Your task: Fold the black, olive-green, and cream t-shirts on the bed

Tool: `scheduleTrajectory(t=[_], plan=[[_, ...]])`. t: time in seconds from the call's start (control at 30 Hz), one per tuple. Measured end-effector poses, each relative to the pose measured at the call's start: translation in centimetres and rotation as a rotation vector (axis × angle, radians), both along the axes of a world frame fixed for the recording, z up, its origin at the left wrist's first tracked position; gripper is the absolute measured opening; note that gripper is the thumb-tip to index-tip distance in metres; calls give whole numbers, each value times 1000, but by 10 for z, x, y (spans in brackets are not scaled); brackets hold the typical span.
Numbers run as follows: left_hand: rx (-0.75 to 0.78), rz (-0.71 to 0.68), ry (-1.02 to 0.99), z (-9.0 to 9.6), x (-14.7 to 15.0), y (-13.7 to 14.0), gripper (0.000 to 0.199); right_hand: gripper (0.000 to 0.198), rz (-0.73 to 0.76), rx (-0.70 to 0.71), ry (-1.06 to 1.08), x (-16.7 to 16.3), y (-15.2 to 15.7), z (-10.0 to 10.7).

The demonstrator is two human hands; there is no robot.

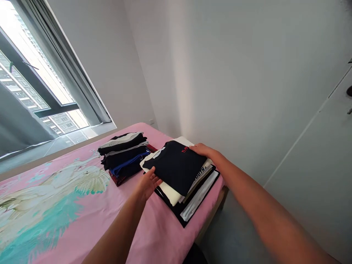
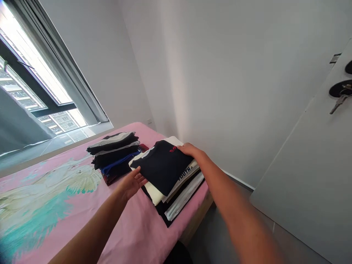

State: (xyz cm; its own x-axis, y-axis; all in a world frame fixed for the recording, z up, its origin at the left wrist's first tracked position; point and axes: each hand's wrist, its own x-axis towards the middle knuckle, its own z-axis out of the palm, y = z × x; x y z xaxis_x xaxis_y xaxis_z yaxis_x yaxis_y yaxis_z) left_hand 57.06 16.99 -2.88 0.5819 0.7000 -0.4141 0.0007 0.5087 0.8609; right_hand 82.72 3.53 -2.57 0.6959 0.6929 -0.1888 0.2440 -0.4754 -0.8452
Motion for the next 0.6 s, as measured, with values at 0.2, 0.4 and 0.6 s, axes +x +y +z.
scheduleTrajectory(t=[0.2, 0.4, 0.6], plan=[[106, 151, -44, 35, 37, 33, 17, 29, 43, -35, -63, -7, -11, 11], [79, 104, 80, 17, 37, 42, 8, 34, 53, -59, -101, -16, -20, -3], [56, 85, 75, 0, 28, 40, 4, 51, 40, -106, -215, -14, -11, 1]])
